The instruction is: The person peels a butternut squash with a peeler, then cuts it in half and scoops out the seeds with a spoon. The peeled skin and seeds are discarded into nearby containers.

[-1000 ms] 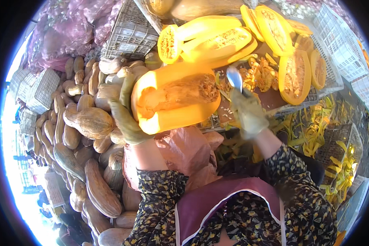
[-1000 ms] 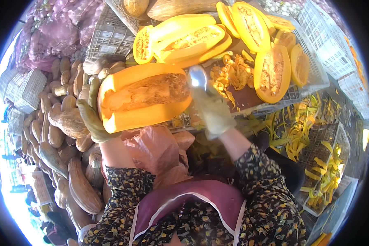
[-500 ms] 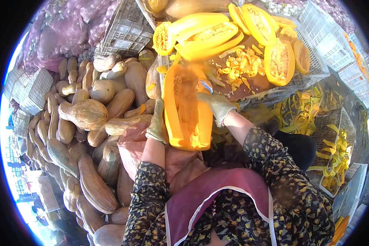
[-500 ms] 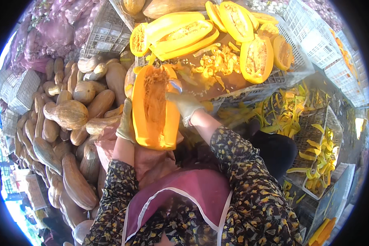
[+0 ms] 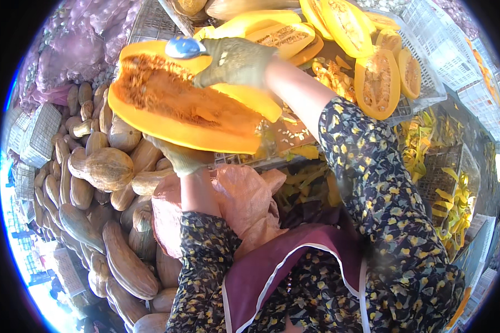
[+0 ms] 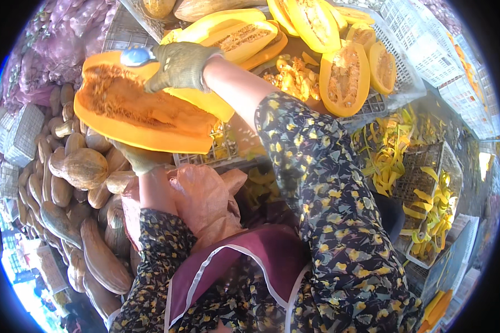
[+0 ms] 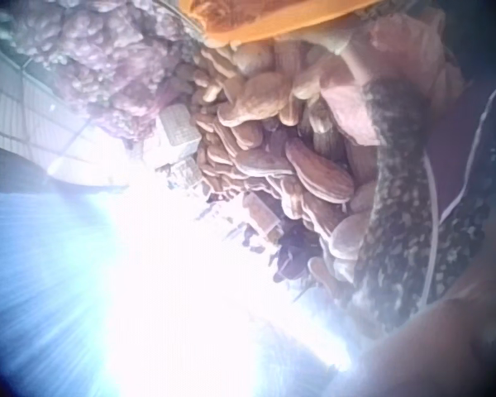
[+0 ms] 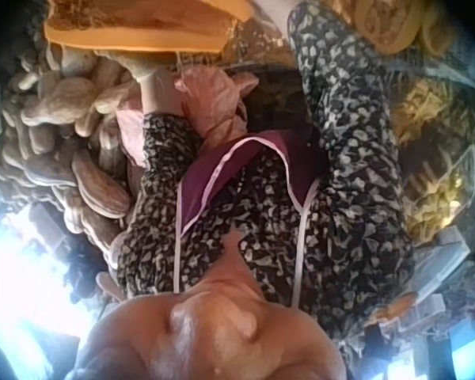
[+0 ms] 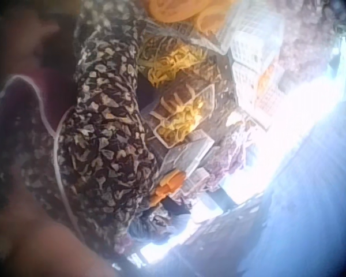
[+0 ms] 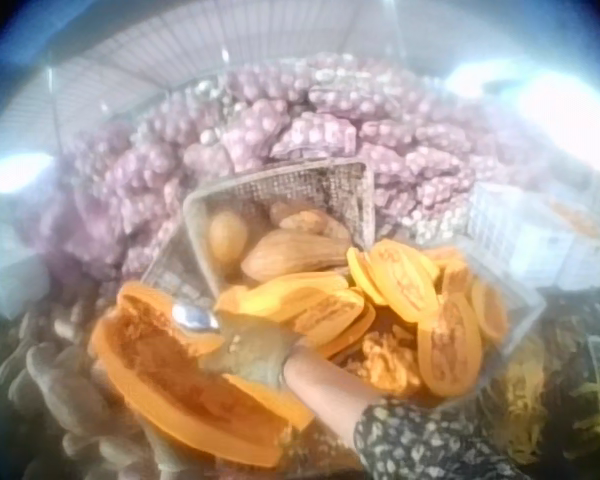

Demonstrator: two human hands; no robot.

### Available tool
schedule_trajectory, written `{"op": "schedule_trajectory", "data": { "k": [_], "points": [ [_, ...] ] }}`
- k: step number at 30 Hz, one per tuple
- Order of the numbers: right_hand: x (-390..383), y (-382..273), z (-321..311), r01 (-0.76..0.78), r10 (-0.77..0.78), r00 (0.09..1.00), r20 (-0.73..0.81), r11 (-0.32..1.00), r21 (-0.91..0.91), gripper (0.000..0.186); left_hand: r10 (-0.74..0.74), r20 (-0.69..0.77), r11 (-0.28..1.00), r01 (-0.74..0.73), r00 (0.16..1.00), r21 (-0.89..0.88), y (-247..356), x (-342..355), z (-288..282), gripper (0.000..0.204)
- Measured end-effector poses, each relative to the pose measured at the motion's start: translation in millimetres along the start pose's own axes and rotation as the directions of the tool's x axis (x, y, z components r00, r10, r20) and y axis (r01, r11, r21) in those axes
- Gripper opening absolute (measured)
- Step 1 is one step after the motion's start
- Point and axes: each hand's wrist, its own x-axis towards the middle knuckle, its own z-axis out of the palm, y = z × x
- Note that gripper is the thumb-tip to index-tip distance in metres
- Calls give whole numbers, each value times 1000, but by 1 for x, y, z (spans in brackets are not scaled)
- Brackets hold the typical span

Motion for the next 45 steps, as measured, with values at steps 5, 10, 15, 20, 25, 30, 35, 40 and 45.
{"op": "schedule_trajectory", "data": {
  "k": [5,10,15,20,25,30,35,40,45],
  "points": [
    [4,17,4,39,-40,983,179,999,13,79,206,189,792,-277,960,543,-6,-22,-8,97],
    [-8,35,16,26,-32,952,305,999,22,61,-342,137,886,368,930,-284,38,0,-24,93],
    [-63,40,11,19,-38,994,-103,983,-181,45,-463,65,863,467,884,-195,42,12,-45,64],
    [-139,57,43,-737,736,668,-112,674,37,38,-444,212,842,486,871,-235,41,9,-44,65],
    [-150,89,91,-670,671,697,-254,735,104,50,-422,48,892,424,905,-156,44,15,-30,66],
    [-139,93,95,-663,659,701,-273,743,90,35,-434,-5,884,424,901,-199,44,17,-17,63],
    [-154,69,45,-729,712,664,-228,685,18,31,-424,-3,899,421,906,-122,45,20,-18,62],
    [-192,47,11,-728,748,648,-144,664,170,36,-402,26,906,402,915,-136,36,26,-30,62],
    [-163,77,76,-580,544,790,-283,813,-56,33,-288,89,957,289,954,-2,38,26,-26,64]
  ]
}}
